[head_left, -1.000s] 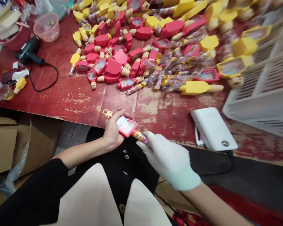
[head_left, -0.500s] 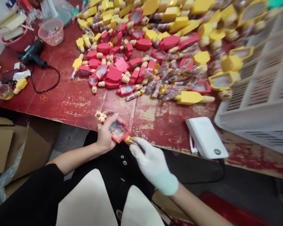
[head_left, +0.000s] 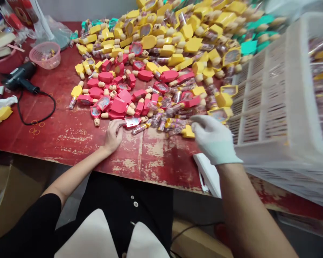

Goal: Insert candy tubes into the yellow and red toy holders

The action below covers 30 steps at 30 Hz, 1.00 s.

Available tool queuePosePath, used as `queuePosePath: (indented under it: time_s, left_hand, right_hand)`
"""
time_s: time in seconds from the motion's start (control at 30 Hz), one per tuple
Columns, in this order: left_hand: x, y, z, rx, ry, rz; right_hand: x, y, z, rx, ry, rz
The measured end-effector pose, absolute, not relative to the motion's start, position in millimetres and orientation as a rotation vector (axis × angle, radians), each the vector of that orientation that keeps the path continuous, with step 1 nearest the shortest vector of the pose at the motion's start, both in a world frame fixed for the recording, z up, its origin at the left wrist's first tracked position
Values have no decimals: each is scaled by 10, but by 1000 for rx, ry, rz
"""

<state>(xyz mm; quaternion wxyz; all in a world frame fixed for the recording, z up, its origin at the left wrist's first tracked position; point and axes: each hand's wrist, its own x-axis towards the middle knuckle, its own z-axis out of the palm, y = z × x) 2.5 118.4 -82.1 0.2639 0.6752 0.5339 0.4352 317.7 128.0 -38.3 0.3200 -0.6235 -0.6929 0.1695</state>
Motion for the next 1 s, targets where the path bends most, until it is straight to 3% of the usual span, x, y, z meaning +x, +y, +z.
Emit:
queuePosePath:
  time_s: [0.17, 0.27, 0.47, 0.67, 1.0]
  left_hand:
    - [229, 1618, -607, 2244, 1445, 349]
    - [383, 1812, -508, 2166, 1454, 158]
    - [443, 1823, -599, 2025, 1352, 192]
    - [422, 1361, -745, 1812, 1338, 364]
    - [688, 819, -651, 1559, 1497, 531]
  right_hand:
    - [3079, 1202, -548, -1728, -2406, 406]
    - [3043, 1028, -617, -2000, -2328, 501]
    - [3115, 455, -608, -2144, -1893, 728]
    - [3054, 87, -775, -1638, -1322, 1237]
    - [2787, 201, -1132, -1269, -1063, 1303]
